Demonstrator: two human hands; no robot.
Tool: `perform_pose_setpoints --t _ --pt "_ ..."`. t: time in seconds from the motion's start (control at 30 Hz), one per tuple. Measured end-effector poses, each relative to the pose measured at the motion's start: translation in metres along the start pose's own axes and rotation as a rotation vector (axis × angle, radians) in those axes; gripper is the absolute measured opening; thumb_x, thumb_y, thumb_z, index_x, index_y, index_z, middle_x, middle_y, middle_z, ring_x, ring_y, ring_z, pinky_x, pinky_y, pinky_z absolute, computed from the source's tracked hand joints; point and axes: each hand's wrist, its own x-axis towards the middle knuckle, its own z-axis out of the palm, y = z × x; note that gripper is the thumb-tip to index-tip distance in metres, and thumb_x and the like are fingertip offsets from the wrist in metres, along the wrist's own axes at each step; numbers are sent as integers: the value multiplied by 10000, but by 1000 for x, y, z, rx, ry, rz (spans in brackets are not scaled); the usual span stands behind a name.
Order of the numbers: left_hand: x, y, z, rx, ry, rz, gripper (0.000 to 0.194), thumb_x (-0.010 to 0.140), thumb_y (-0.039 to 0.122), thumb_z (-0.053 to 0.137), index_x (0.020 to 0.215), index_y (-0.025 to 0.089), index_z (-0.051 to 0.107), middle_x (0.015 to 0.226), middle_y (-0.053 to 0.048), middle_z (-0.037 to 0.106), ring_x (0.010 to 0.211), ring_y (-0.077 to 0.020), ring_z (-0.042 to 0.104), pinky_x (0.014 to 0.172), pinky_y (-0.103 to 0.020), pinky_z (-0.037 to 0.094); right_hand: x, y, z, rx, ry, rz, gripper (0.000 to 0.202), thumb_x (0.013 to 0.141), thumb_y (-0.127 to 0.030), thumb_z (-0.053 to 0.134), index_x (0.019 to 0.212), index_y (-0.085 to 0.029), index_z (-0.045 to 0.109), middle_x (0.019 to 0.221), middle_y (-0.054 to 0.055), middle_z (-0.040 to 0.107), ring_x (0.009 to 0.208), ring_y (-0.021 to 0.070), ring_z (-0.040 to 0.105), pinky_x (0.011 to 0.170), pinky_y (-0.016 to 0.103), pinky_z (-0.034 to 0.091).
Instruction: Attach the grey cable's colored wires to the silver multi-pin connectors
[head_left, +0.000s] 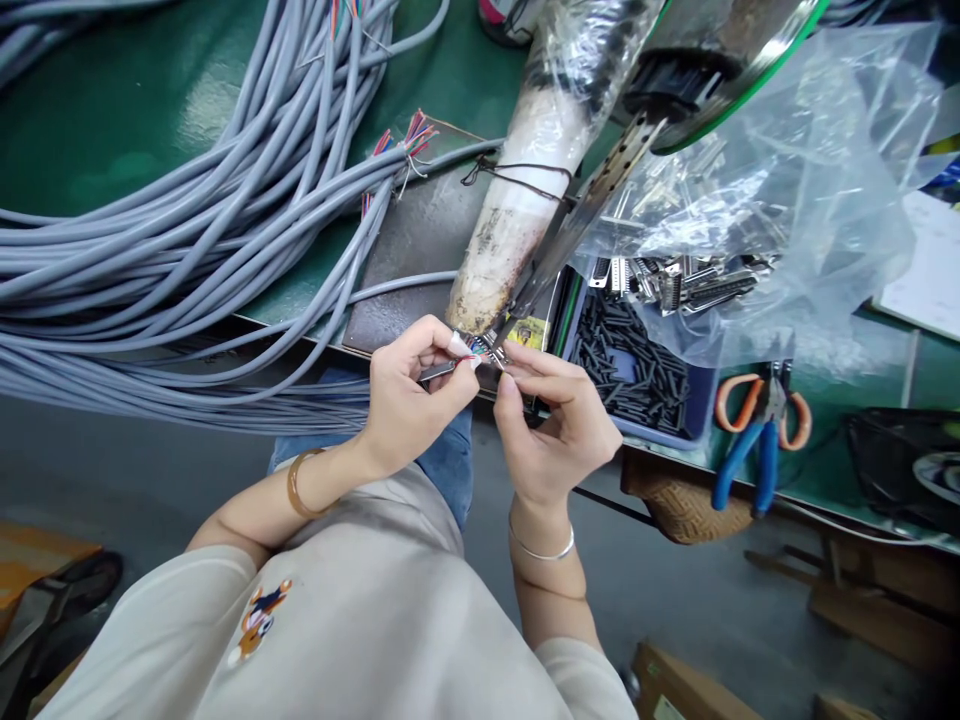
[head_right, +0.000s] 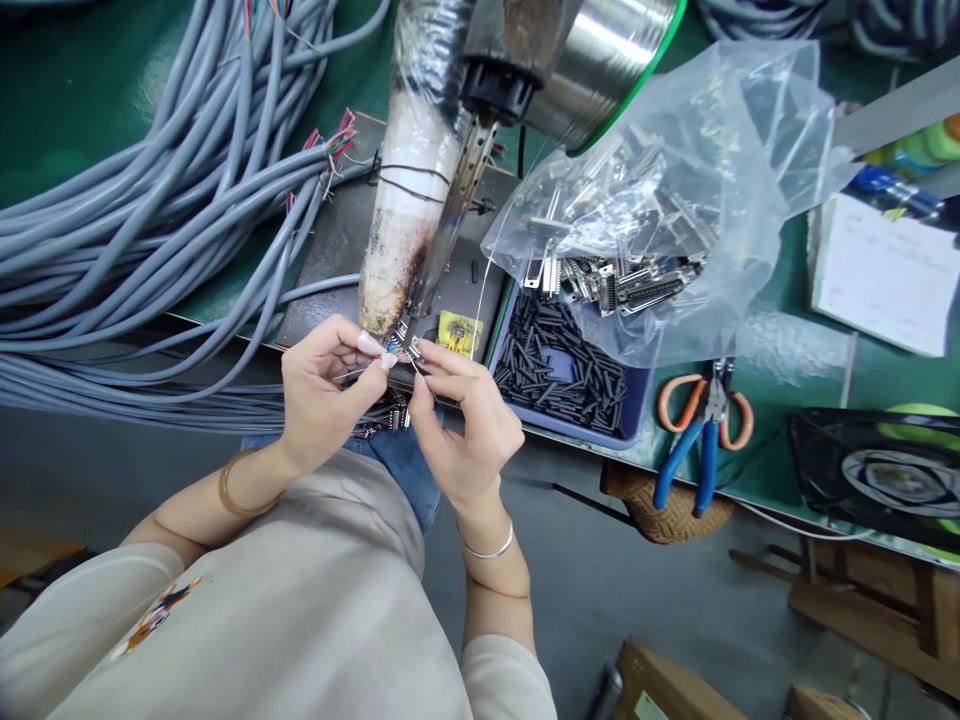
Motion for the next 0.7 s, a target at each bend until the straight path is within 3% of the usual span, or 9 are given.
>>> perform_pose_setpoints --t 0.23,0.7 --pt "2 3 1 21 5 84 175 774 39 683 740 180 585 622 75 574 494 -27 476 506 -145 410 6 -3 0 -54 16 -49 207 831 -53 760 930 -218 684 1081 40 802 932 171 780 806 313 664" --pt "-2 3 -4 47 -52 -66 158 786 134 710 738 192 571 644 45 584 562 -66 540 516 -177 430 3 -2 -3 -123 -8 -55 186 854 -99 757 927 -242 664 1023 11 806 900 170 780 807 321 637"
